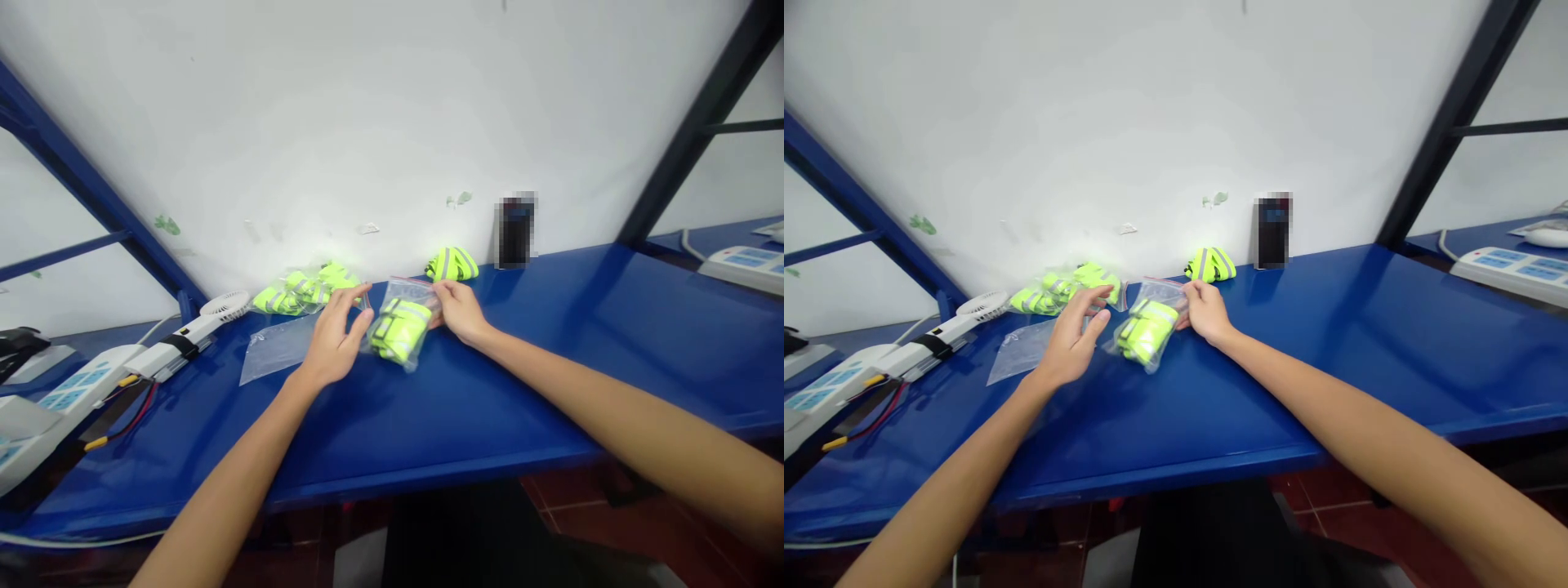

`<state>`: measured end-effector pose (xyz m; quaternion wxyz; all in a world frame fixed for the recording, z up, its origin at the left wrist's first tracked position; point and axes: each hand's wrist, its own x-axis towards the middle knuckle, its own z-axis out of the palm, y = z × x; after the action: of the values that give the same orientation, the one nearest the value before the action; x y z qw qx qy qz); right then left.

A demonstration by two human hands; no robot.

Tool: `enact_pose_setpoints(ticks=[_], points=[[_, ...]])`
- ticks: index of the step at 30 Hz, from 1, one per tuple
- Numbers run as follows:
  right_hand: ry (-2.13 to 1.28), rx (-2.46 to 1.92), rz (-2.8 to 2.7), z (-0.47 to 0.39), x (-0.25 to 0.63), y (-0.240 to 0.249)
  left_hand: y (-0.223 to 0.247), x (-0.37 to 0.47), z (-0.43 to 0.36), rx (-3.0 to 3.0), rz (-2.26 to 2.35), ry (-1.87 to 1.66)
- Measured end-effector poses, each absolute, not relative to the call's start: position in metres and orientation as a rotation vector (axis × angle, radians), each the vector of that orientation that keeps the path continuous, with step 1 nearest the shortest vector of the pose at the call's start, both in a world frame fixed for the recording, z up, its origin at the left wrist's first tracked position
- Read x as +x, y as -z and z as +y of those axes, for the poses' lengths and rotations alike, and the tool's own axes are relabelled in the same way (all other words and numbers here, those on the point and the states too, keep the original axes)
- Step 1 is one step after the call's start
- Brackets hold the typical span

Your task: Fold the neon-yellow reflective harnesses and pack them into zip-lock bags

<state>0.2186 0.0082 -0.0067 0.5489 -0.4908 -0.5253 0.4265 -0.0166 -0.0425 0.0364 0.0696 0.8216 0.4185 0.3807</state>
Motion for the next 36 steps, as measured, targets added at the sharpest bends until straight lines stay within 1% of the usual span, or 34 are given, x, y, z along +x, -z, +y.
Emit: enact_pose_setpoints(ticks=[2, 5, 8, 10, 13, 14, 17, 20, 23, 25, 26, 28, 30, 31, 33, 36], points=[[-1.146, -1.117, -1.088, 0.009, 0.215, 0.006, -0.046, -0.011, -0.050, 2.549, 1.311, -0.971], [-1.221, -1.031, -1.156, 0.005, 0.209, 0.005, -0.051, -0.006, -0.050, 2.614, 1.494, -0.648], [-1.188, -0.965, -1.423, -0.001, 0.210, 0.002, -0.050, -0.001, -0.037, 2.681, 1.507, -0.389], [-1.019, -0.958, -1.623, -0.003, 0.218, -0.003, -0.053, -0.001, -0.028, 2.758, 1.494, -0.307], [-0.529, -1.018, -1.748, 0.003, 0.240, -0.014, -0.066, -0.010, -0.019, 2.849, 1.516, -0.273], [-0.446, -1.041, -1.700, 0.006, 0.249, -0.018, -0.073, -0.016, -0.017, 2.878, 1.500, -0.250], [-0.335, -1.130, -1.498, 0.019, 0.273, -0.022, -0.099, -0.041, -0.006, 2.953, 1.561, -0.214], [-0.207, -1.345, -1.530, 0.032, 0.285, -0.013, -0.124, -0.065, 0.012, 2.954, 1.768, -0.483], [-0.146, -1.537, -1.649, 0.045, 0.288, 0.001, -0.139, -0.082, 0.035, 2.997, 1.914, -0.743], [-0.067, -1.588, -1.731, 0.052, 0.288, 0.009, -0.141, -0.090, 0.052, 3.091, 1.865, -0.860], [-0.052, -1.607, -1.758, 0.055, 0.288, 0.011, -0.139, -0.093, 0.060, 3.142, 1.827, -0.856], [-0.082, -1.631, -1.812, 0.060, 0.291, 0.015, -0.131, -0.099, 0.075, 3.182, 1.821, -0.655], [-0.166, -1.639, -1.881, 0.062, 0.294, 0.017, -0.121, -0.102, 0.086, 3.099, 1.865, -0.368], [-0.202, -1.637, -1.915, 0.063, 0.295, 0.017, -0.115, -0.103, 0.090, 3.049, 1.877, -0.293], [-0.245, -1.620, -1.962, 0.062, 0.297, 0.016, -0.107, -0.104, 0.092, 2.999, 1.888, -0.262], [-0.252, -1.602, -1.947, 0.059, 0.296, 0.013, -0.103, -0.102, 0.087, 3.038, 1.898, -0.370]])
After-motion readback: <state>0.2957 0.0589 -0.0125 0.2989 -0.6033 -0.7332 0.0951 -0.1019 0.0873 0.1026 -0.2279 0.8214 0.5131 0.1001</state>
